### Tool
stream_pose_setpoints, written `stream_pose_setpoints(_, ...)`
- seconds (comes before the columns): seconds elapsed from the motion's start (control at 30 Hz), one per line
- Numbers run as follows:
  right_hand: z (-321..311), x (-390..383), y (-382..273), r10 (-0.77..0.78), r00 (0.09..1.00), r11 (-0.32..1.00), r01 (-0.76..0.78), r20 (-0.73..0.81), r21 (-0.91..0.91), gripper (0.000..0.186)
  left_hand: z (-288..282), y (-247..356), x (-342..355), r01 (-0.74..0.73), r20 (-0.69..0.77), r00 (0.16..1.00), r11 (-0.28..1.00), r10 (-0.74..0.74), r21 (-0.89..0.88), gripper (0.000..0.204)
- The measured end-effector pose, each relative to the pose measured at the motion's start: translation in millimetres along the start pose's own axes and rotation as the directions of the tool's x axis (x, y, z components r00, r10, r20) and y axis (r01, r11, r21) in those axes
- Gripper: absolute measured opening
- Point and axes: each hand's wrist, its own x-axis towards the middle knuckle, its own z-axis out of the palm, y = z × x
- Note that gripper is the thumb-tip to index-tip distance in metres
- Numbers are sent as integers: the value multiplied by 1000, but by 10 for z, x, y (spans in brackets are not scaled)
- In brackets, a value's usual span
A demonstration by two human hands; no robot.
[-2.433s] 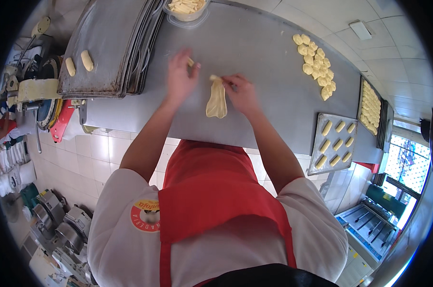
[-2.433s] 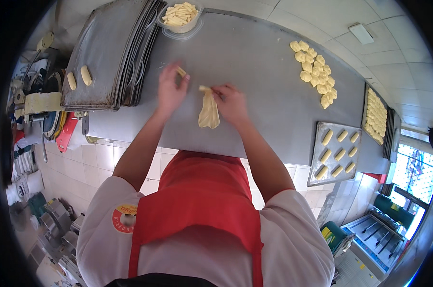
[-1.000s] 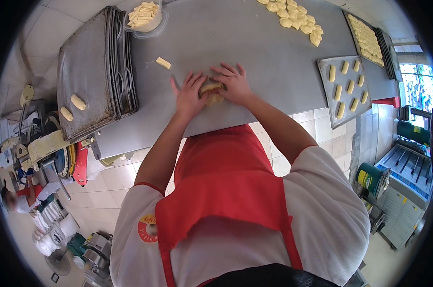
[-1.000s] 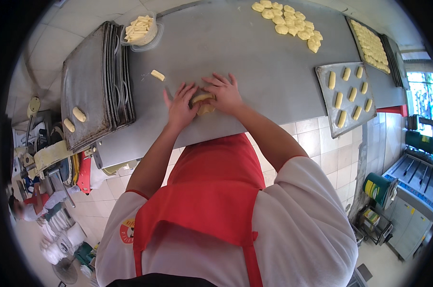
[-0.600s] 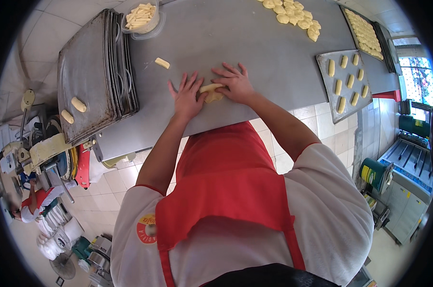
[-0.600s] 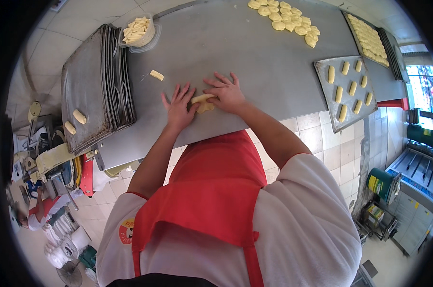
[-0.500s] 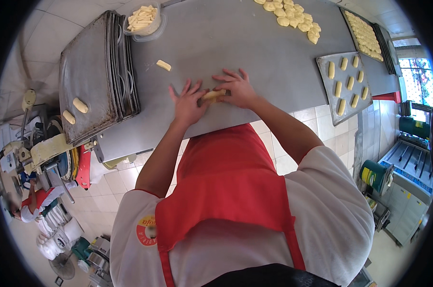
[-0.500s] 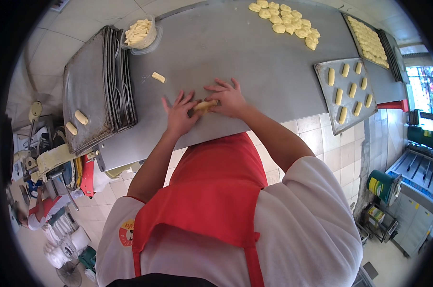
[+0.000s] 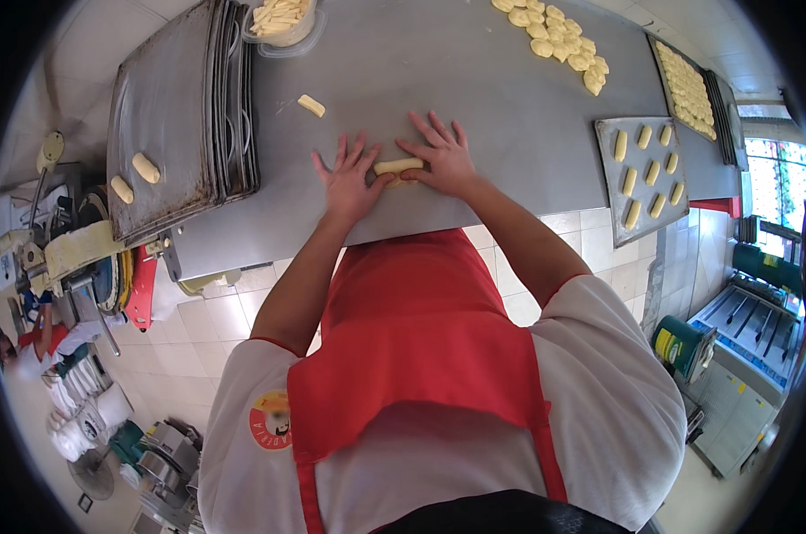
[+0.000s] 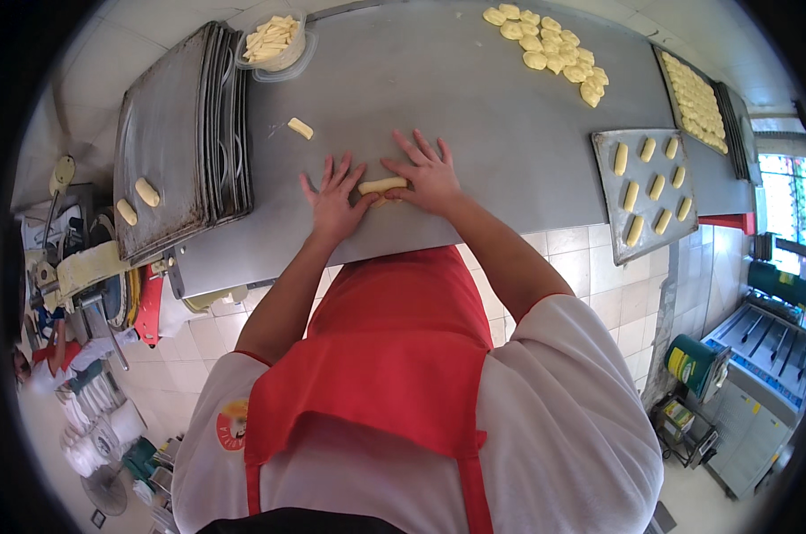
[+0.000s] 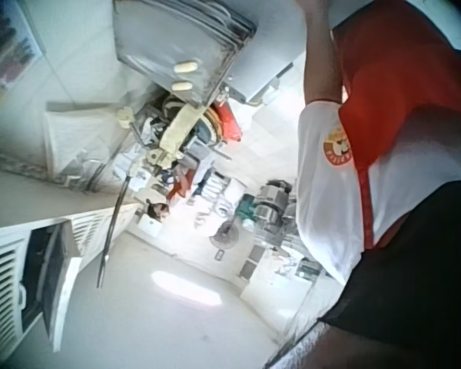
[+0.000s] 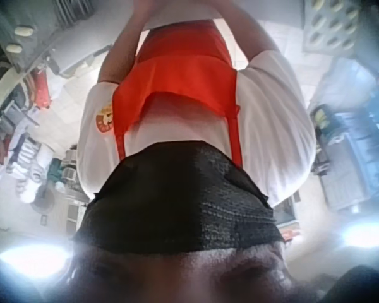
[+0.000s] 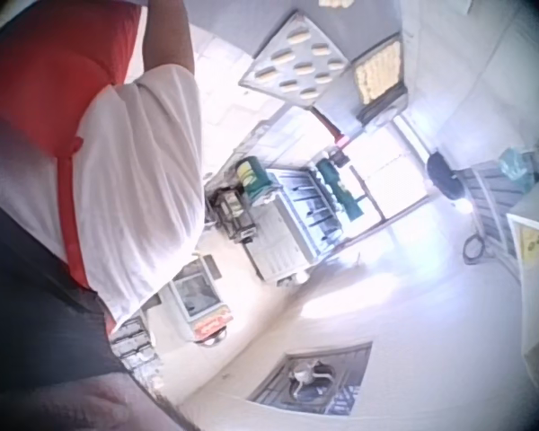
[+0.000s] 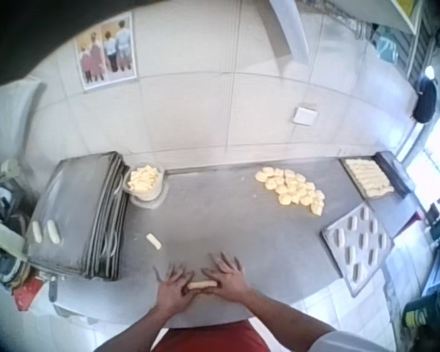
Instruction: The person shapes dough by hand on a metal table, pressing pieces flat, adding a filling, rolling them into cylinders, and placing them onto a baking tray.
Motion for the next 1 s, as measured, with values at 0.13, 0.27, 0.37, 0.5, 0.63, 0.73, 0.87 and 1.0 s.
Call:
stream_pose_setpoints(0.13,-159,-76,-23,13,980,998,-1,196,-62,65,-189,77,50,-25,219,975,1000,25,-2,58)
stream_pose_setpoints(0.27,-42,15,-33,6,1000,999,-5,16,-49,66,-42,33,67,-65,52,996,998,66,-26,54)
stream_pose_setpoints(0.37,23,-48,12,-91,993,976,103,71,-192,71,-67,21,-15,-69,29,997,998,69,-7,53)
stream_pose_setpoints(0.5,-115,-82,-37,-63,977,995,77,204,-62,70,-171,12,-17,-101,218,969,992,115,-74,53)
stream_pose_setpoints(0.63,27,-105,-87,-53,997,994,58,58,-93,66,-12,27,-51,-102,17,995,994,103,-51,51)
stream_pose_setpoints(0.73,-44,-232,-78,-62,983,994,77,172,-77,63,-142,44,-139,-100,152,982,993,108,-62,49)
stream_pose_setpoints(0.87,-27,-171,-69,-52,997,998,54,48,-41,59,-73,35,-72,-93,103,989,990,104,-105,50)
stream_pose_setpoints(1.0,12,-295,-117,-53,996,998,55,69,-36,56,-13,92,-150,-101,52,993,994,104,-44,50)
